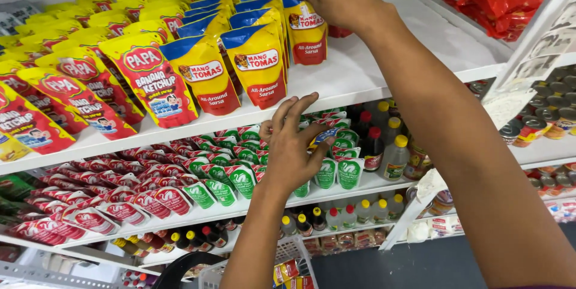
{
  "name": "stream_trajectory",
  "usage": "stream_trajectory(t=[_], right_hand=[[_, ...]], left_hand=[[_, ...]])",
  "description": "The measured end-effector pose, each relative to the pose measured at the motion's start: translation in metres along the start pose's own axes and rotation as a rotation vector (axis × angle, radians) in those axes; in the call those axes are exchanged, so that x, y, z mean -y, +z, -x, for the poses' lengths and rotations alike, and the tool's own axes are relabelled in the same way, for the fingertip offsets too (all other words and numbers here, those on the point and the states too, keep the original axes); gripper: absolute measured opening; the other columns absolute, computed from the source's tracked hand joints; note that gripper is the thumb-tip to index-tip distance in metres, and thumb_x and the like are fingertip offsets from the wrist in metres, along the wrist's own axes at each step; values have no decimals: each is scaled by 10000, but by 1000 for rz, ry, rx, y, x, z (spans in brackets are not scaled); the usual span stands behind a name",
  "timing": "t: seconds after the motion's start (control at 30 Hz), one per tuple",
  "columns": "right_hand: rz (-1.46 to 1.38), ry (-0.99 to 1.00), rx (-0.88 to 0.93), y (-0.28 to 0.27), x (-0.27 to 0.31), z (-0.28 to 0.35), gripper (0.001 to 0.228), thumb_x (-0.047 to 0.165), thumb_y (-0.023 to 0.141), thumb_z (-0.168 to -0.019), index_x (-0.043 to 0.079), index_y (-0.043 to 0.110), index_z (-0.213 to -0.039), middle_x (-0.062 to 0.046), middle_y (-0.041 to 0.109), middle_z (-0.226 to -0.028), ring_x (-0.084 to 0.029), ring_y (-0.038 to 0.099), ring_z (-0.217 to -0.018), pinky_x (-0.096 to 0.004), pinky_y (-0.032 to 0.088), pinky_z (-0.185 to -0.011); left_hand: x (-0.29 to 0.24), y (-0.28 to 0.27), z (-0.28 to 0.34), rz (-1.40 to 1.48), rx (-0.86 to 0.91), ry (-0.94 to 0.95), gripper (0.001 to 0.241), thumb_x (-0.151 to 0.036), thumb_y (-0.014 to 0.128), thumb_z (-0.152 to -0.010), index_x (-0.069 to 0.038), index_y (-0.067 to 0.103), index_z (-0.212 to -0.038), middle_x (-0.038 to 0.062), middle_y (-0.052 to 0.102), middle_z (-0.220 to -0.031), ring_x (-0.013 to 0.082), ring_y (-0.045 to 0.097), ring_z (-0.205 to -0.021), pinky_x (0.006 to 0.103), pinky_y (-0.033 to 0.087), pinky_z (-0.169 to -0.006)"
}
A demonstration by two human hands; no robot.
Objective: Picking sauce packets from a grocery store shelf and placing them into a shopping basket.
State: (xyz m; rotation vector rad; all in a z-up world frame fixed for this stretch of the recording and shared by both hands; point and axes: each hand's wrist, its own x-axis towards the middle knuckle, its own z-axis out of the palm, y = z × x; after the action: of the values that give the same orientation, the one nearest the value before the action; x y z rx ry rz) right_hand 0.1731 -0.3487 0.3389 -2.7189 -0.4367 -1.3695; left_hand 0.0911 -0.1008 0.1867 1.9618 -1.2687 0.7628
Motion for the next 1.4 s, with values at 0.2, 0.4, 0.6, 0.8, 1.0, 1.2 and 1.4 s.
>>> stream_trajectory(t=[0.2, 0.4, 0.6, 0.8, 1.0, 1.2, 1.4], right_hand=[[6, 31, 80, -4, 5, -5, 185, 208, 701, -1012, 41, 768, -1056, -171, 733, -894, -342, 704, -776, -475, 532, -668], [47, -87, 11, -3, 5, -10, 147, 188, 760, -962, 43, 769, -989, -154, 731, -914, -350, 696, -835, -477, 532, -741], [51, -48, 26, -16, 11, -5, 198, 211, 793, -918, 33, 761, -998, -168, 729, -970, -358, 690, -896, -486, 522, -769], [48, -154, -198, -38, 33, 21, 269, 239, 779, -996, 28, 730, -1154, -176, 691, -1103, -394, 646, -1010, -500, 495, -846], [-619, 195, 229, -105, 142, 130, 220, 286, 716, -905, 98, 726, -1020, -64, 740, -1055, -249, 749, -1023, -355, 580, -892], [-604, 128, 420, -59, 176, 233, 161, 224, 714, -939, 67, 695, -970, -84, 680, -914, -291, 682, -914, -412, 538, -781], [-867, 529, 280, -54, 199, 247, 159, 155, 719, -921, 6, 695, -869, -54, 684, -757, -172, 667, -685, -318, 511, -613]], left_hand=[[0, 0, 0, 4, 7, -5, 147, -305, 813, -818, -188, 808, -906, -3, 511, -1509, 303, 379, -1438, 496, 257, -1043], [0, 1, 1, -2, -10, 12, 182, -320, 815, -819, -176, 818, -931, 22, 513, -1512, 313, 383, -1431, 495, 260, -1038], [-2, -5, -1, 14, 15, -13, 185, -324, 814, -826, -162, 820, -916, 24, 517, -1510, 320, 384, -1432, 496, 267, -1041], [-9, -5, 0, 130, 12, -46, 226, -315, 800, -824, -104, 805, -906, 69, 490, -1542, 360, 343, -1469, 530, 246, -1099], [-30, -9, 35, 637, -13, -409, 249, -220, 727, -873, 8, 696, -968, 124, 722, -1026, 229, 701, -980, 363, 542, -879], [-29, 8, 100, 776, 298, -720, 198, -174, 738, -880, 22, 724, -910, 51, 709, -691, 90, 611, -619, 297, 506, -573], [-27, 16, 151, 1040, 462, -728, 259, -111, 859, -764, -15, 739, -972, 2, 773, -857, 73, 717, -770, 278, 587, -701]])
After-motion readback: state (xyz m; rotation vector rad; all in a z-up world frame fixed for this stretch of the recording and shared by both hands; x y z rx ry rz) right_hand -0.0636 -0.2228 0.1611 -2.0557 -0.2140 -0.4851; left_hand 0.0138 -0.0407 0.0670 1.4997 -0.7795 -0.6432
